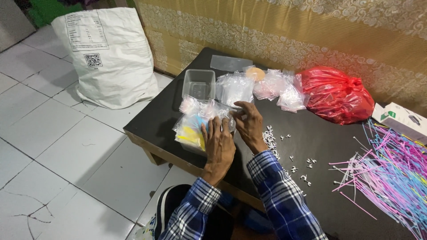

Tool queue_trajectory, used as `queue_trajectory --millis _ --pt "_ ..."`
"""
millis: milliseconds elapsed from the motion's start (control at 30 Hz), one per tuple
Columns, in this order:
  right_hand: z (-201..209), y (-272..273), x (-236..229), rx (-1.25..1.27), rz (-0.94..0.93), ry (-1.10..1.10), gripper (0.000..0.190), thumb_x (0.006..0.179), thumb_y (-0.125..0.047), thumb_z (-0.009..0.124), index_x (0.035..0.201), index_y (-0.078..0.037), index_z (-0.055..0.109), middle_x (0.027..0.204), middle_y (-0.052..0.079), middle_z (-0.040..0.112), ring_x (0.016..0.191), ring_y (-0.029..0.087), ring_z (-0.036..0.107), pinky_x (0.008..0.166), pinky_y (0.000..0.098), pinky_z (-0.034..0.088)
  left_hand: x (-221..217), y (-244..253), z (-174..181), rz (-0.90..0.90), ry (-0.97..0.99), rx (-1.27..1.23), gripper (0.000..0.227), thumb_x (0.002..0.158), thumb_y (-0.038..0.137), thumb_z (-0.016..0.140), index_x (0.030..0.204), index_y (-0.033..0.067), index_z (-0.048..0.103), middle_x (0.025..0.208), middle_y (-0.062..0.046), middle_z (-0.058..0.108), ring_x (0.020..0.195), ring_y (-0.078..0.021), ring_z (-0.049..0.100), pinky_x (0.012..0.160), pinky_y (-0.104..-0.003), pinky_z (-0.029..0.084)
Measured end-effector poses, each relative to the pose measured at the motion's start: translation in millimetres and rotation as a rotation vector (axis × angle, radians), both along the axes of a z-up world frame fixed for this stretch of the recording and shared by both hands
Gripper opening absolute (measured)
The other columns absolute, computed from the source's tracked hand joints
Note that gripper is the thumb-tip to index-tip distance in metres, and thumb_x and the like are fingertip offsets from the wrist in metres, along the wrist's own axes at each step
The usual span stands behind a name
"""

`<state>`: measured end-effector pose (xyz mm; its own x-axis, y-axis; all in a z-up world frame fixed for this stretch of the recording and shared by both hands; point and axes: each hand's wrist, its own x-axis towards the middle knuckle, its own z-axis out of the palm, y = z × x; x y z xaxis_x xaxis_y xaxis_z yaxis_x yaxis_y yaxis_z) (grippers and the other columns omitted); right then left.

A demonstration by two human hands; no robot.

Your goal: The person places colorful plastic sticks and small white clips into small plastic bags by hand.

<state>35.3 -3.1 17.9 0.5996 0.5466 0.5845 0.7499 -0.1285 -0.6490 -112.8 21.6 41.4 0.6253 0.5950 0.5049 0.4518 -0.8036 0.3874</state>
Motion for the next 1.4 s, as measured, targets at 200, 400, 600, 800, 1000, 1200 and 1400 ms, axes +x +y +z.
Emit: queue_trajectory --millis 200,400,600,800,1000,1200,1400 --pt "-10 -10 -10 -0.031 0.029 -0.264 0.021 0.094 -0.012 0.070 0.114 -0.015 0.078 0.113 0.012 0.074 0.105 0.034 0.070 0.086 0.0419 0.061 5 2 -11 0.031 0.026 0.073 0.056 0.088 0.015 0.068 0.140 -0.0004 0.052 0.139 -0.028 0.054 0.136 -0.0440 0.047 0.118 -0.063 0.019" --pt "-9 -13 -12 0.011 0.140 -0.189 0.030 0.095 -0.005 0.064 0.122 -0.013 0.073 0.120 0.014 0.073 0.110 0.036 0.069 0.090 0.0428 0.059 8 -3 -15 0.052 0.077 0.101 0.055 0.087 0.015 0.070 0.137 0.0007 0.053 0.138 -0.025 0.053 0.136 -0.0433 0.047 0.118 -0.065 0.021" --pt "-7 -15 -14 -0.011 0.153 -0.162 0.034 0.095 -0.003 0.062 0.128 -0.011 0.069 0.125 0.016 0.070 0.112 0.038 0.067 0.091 0.0454 0.059 3 -3 -10 0.040 0.062 0.083 0.053 0.088 0.017 0.067 0.138 0.0022 0.053 0.139 -0.025 0.053 0.137 -0.0435 0.047 0.118 -0.065 0.022" --pt "-13 -17 -12 -0.033 0.126 -0.185 0.038 0.096 -0.010 0.064 0.134 -0.015 0.065 0.129 0.014 0.068 0.117 0.037 0.065 0.095 0.0461 0.057 10 3 -15 0.064 0.067 0.159 0.056 0.087 0.021 0.069 0.138 0.0052 0.054 0.139 -0.026 0.055 0.138 -0.0443 0.047 0.118 -0.071 0.013" --pt "-20 -27 -6 -0.020 0.080 -0.219 0.039 0.095 -0.009 0.068 0.133 -0.015 0.065 0.128 0.015 0.068 0.116 0.037 0.066 0.094 0.0457 0.058 4 -13 2 -0.083 -0.078 0.057 0.044 0.095 0.012 0.063 0.137 0.0034 0.054 0.134 -0.032 0.057 0.133 -0.0474 0.051 0.117 -0.073 0.016" --pt "-64 -50 56 -0.064 0.031 -0.152 0.025 0.100 -0.012 0.062 0.124 -0.012 0.069 0.119 0.014 0.069 0.111 0.035 0.069 0.091 0.0435 0.058 34 -41 -36 -0.417 -0.360 -0.142 0.025 0.103 0.011 0.053 0.125 0.0043 0.063 0.122 -0.023 0.064 0.113 -0.0398 0.067 0.087 -0.046 0.060" --pt "-100 -47 109 -0.139 -0.026 -0.065 0.025 0.098 -0.020 0.067 0.122 -0.014 0.070 0.116 0.010 0.070 0.111 0.032 0.069 0.089 0.0399 0.059 94 -29 -84 -0.373 -0.402 -0.416 0.033 0.105 0.011 0.041 0.134 0.0042 0.056 0.129 -0.032 0.061 0.113 -0.0508 0.064 0.082 -0.054 0.062"
